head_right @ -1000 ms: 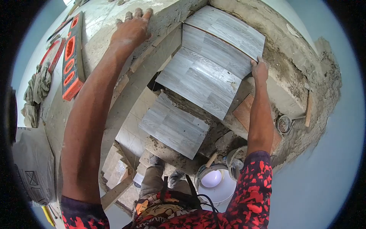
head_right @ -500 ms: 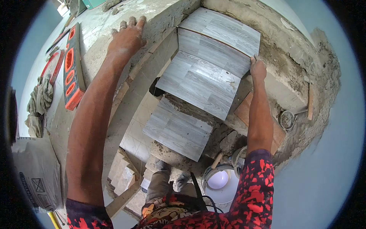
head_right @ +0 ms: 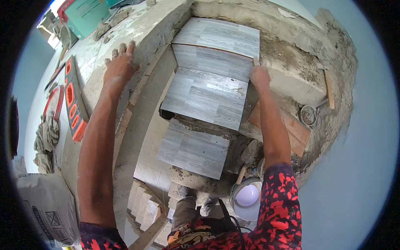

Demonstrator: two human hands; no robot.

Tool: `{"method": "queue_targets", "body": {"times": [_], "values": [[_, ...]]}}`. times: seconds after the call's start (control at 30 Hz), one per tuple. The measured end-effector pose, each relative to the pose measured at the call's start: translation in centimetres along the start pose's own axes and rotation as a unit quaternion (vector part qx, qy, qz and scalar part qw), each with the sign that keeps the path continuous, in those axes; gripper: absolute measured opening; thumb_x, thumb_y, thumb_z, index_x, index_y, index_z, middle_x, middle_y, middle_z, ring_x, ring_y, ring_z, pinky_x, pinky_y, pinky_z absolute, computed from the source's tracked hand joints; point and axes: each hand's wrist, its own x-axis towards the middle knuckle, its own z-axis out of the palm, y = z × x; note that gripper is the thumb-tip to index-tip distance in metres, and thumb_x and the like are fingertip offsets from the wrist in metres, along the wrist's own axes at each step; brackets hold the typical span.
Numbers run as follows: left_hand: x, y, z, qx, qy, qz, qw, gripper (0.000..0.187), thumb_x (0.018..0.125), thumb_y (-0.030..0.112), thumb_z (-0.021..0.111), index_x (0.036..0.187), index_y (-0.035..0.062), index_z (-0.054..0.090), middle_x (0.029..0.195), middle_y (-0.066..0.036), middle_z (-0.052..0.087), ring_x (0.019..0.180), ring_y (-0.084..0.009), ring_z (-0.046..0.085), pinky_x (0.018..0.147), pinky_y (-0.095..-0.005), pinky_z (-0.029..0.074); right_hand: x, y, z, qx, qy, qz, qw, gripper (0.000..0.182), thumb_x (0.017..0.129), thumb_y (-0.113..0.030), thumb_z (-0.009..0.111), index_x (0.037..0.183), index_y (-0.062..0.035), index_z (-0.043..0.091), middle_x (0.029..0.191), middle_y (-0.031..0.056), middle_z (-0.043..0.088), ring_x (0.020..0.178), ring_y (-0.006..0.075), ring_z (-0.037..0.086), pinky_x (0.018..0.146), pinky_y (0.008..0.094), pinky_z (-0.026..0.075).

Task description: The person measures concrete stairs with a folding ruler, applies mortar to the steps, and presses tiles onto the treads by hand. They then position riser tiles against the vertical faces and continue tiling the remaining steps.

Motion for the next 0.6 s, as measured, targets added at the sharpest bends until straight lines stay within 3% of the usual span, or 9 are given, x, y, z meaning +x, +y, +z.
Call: {"method": "queue_targets", "body": {"times": [0.07, 0.1, 0.2, 0.33, 0.43, 0.6], "values": [[-0.2, 0.0, -0.1, -0.016, 0.012, 0.006, 1.000, 0.067, 0.083, 0.020, 0.063, 0.142, 0.0162, 0.030, 0.144, -0.018, 0.033, 0.132, -0.0404, 0.033, 0.105, -0.0603, 0.028, -3.6, -0.5, -0.5, 0.058, -0.004, -0.029, 0.998, 0.049, 0.089, -0.025, 0.048, 0.136, -0.0114, 0.043, 0.121, 0.0297, 0.050, 0.108, 0.0430, 0.053, 0.090, 0.0505, 0.044], [0.1, -0.1, 0.2, -0.002, -0.003, -0.002, 1.000, 0.080, 0.079, 0.027, 0.070, 0.144, 0.0203, 0.024, 0.147, -0.015, 0.029, 0.134, -0.0386, 0.031, 0.105, -0.0608, 0.028, -6.0, -0.1, -0.2, 0.058, -0.016, -0.035, 0.998, 0.052, 0.088, -0.026, 0.051, 0.136, -0.0084, 0.042, 0.123, 0.0294, 0.049, 0.110, 0.0428, 0.051, 0.091, 0.0497, 0.044], [0.2, -0.1, 0.0, 0.001, -0.011, 0.000, 1.000, 0.081, 0.079, 0.028, 0.070, 0.145, 0.0208, 0.024, 0.148, -0.015, 0.029, 0.133, -0.0389, 0.032, 0.106, -0.0612, 0.028, -13.4, 4.2, 3.4, 0.032, -0.035, -0.068, 0.997, 0.057, 0.085, -0.029, 0.056, 0.134, -0.0031, 0.042, 0.127, 0.0271, 0.047, 0.114, 0.0419, 0.049, 0.096, 0.0484, 0.041], [0.2, -0.2, 0.2, 0.008, 0.000, 0.006, 1.000, 0.080, 0.078, 0.028, 0.071, 0.144, 0.0202, 0.026, 0.146, -0.015, 0.031, 0.132, -0.0387, 0.034, 0.104, -0.0611, 0.029, -18.9, 10.9, 1.4, -0.056, -0.232, 0.125, 0.963, 0.065, 0.084, -0.037, 0.058, 0.137, -0.0036, 0.039, 0.141, 0.0252, 0.034, 0.125, 0.0408, 0.040, 0.102, 0.0468, 0.036], [0.5, -0.4, 0.6, -0.003, 0.002, 0.015, 1.000, 0.078, 0.078, 0.027, 0.071, 0.143, 0.0200, 0.028, 0.146, -0.015, 0.031, 0.132, -0.0391, 0.034, 0.104, -0.0602, 0.030, -20.7, 15.2, 0.0, -0.103, -0.259, 0.189, 0.942, 0.067, 0.083, -0.038, 0.059, 0.138, -0.0055, 0.038, 0.143, 0.0250, 0.031, 0.125, 0.0412, 0.041, 0.101, 0.0480, 0.037], [0.9, -1.2, 1.6, -0.018, 0.032, 0.033, 0.999, 0.079, 0.078, 0.026, 0.070, 0.143, 0.0199, 0.027, 0.148, -0.016, 0.029, 0.131, -0.0410, 0.035, 0.103, -0.0611, 0.030, -21.8, 17.8, 0.0, -0.093, -0.252, 0.174, 0.947, 0.065, 0.084, -0.036, 0.058, 0.139, -0.0088, 0.034, 0.142, 0.0297, 0.030, 0.127, 0.0444, 0.038, 0.101, 0.0484, 0.037]]}}
